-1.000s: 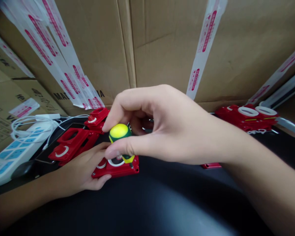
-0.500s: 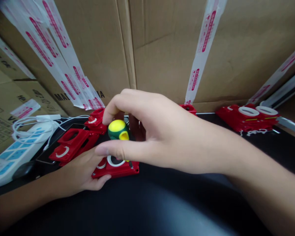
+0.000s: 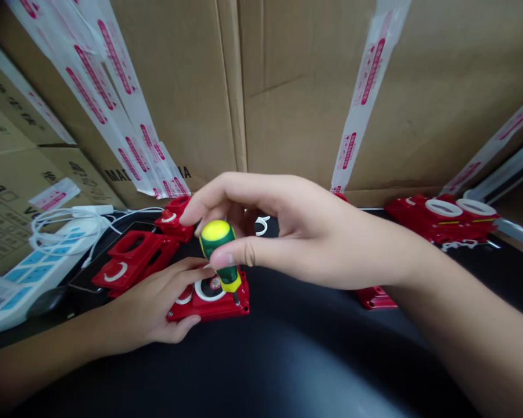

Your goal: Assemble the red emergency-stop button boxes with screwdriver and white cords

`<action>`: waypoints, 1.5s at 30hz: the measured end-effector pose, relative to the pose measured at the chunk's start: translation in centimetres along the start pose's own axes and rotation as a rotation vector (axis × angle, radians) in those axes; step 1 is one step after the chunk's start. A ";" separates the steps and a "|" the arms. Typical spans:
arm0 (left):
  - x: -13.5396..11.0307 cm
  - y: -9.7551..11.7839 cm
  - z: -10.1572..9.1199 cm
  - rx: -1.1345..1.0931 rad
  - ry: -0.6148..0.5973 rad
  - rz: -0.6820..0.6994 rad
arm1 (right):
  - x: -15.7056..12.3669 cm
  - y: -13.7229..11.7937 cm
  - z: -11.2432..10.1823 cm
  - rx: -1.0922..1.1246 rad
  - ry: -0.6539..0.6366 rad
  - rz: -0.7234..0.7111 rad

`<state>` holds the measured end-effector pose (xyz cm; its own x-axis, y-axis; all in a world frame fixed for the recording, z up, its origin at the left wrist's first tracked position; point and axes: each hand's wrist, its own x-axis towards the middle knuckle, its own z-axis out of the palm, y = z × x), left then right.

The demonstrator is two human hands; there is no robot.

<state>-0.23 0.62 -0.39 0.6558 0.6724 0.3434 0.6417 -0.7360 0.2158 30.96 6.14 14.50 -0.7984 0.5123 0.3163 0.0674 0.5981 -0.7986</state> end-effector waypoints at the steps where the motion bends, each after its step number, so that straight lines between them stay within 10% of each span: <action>1: 0.0 0.0 -0.1 0.010 0.000 0.003 | 0.0 0.1 -0.2 0.032 -0.054 -0.030; 7: 0.1 0.3 -0.4 0.003 0.021 0.013 | -0.2 -0.6 -0.4 0.051 -0.152 -0.078; 22: 0.1 -0.1 0.0 -0.070 -0.023 -0.018 | -0.1 -1.1 1.2 -0.040 0.145 0.037; 29: -0.1 0.0 -0.2 0.025 -0.009 0.015 | 0.0 -0.8 -0.3 0.002 -0.146 -0.103; 45: 0.2 0.1 -0.3 -0.056 -0.017 0.009 | 0.3 -0.7 2.4 -0.496 0.198 -0.125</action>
<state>-0.15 0.70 -0.04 0.6686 0.6666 0.3296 0.6129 -0.7450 0.2633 29.26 4.37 13.91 -0.6935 0.4966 0.5219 0.2915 0.8559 -0.4271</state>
